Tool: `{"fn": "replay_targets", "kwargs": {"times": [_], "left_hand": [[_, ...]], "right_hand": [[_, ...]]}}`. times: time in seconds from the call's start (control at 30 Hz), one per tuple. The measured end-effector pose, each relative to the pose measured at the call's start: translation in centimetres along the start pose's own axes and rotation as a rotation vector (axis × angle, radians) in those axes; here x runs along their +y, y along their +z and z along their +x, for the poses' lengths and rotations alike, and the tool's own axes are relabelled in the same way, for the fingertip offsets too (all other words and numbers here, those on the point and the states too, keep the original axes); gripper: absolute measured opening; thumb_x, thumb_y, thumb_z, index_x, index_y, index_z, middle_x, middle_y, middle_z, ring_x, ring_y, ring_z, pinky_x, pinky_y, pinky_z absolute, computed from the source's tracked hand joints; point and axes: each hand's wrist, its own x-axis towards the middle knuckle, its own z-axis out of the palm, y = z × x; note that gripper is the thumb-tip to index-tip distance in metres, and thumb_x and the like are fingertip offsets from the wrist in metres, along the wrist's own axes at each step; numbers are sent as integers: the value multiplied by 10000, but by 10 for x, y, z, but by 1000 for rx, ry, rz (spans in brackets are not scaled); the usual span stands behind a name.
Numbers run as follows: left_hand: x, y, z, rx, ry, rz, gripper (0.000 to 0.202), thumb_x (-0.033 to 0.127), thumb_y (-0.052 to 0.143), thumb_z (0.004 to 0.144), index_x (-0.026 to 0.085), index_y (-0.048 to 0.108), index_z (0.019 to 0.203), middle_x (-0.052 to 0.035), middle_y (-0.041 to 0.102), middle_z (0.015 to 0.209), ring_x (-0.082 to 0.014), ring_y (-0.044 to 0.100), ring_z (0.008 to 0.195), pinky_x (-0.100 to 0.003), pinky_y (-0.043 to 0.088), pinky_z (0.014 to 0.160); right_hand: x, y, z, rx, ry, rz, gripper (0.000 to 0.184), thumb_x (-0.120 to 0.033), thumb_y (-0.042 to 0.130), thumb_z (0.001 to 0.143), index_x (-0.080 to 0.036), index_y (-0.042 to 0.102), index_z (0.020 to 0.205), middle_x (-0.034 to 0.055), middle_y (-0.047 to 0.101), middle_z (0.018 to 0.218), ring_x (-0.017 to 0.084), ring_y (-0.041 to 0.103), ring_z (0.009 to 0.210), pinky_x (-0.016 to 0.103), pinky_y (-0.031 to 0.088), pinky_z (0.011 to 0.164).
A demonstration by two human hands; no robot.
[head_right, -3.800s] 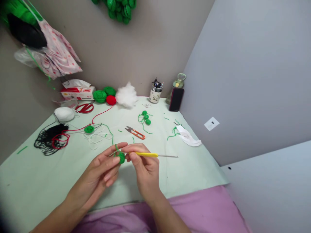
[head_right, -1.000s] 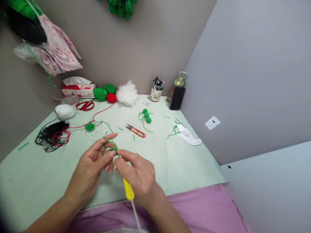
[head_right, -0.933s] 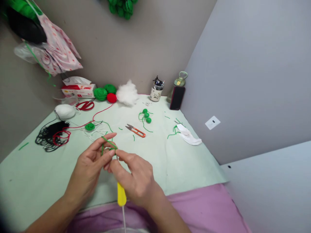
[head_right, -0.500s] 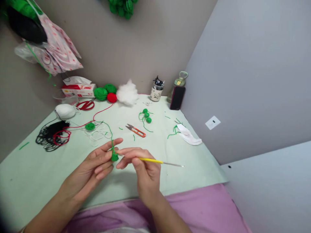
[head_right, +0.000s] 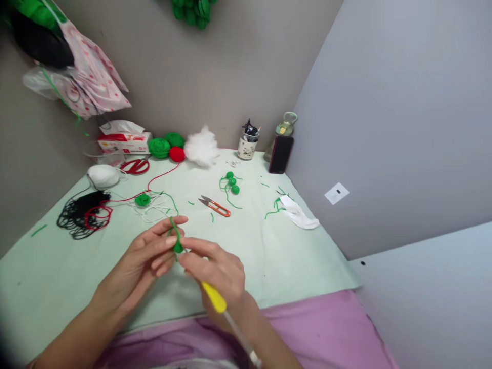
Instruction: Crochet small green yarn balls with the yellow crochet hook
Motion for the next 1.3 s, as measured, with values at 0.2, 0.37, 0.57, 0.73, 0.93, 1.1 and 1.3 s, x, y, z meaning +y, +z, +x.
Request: {"fn": "replay_targets", "kwargs": {"times": [0.2, 0.37, 0.57, 0.73, 0.93, 1.1, 1.3], "left_hand": [[-7, 0, 0, -86, -103, -117, 310, 225, 848, 823, 162, 785, 1120, 74, 488, 625, -23, 390, 486, -128, 472, 482], [-8, 3, -3, -58, -50, -26, 401, 210, 857, 817, 213, 751, 1204, 35, 630, 799, -54, 584, 629, -178, 575, 660], [-7, 4, -4, -54, 2, 27, 384, 226, 818, 848, 227, 734, 1223, 39, 610, 871, -31, 526, 540, -194, 559, 561], [-10, 5, -7, -27, 89, 93, 326, 238, 794, 867, 229, 732, 1187, 40, 598, 893, -18, 499, 481, -198, 531, 492], [-14, 5, -9, 23, 185, 169, 305, 239, 783, 878, 250, 739, 1179, 37, 613, 860, -65, 588, 575, -241, 603, 620], [-16, 8, -8, 50, 231, 218, 311, 195, 815, 836, 257, 759, 1136, 27, 649, 848, -103, 660, 719, -218, 608, 703], [-15, 12, -8, 32, 131, 132, 453, 242, 842, 826, 240, 705, 1258, 31, 634, 846, -47, 516, 553, -145, 508, 495]], "right_hand": [[3, 10, 7, 259, 384, 607, 209, -279, 535, 1060, -284, 744, 1055, 33, 820, 1080, 129, 751, 717, 282, 623, 671], [9, 9, 13, 331, 479, 708, 190, -333, 591, 1037, -268, 758, 975, 14, 819, 998, 98, 712, 667, 231, 592, 641], [10, 5, 10, 284, 453, 667, 210, -318, 554, 1055, -259, 743, 986, 22, 798, 974, 119, 713, 727, 255, 595, 667], [5, -1, 7, 205, 318, 401, 221, -239, 512, 1067, -259, 730, 1040, 33, 778, 1017, 145, 706, 824, 303, 586, 738], [1, -9, 5, 93, 193, 194, 250, -124, 493, 1047, -243, 704, 1112, 55, 766, 1070, 178, 718, 946, 341, 585, 807], [2, -9, 6, 43, 65, 41, 278, -71, 505, 1020, -227, 689, 1157, 64, 760, 997, 193, 718, 1009, 337, 598, 819], [4, -4, 1, 6, -164, -396, 365, -56, 599, 962, -238, 694, 1264, 104, 745, 1100, 206, 734, 997, 312, 630, 800]]}}
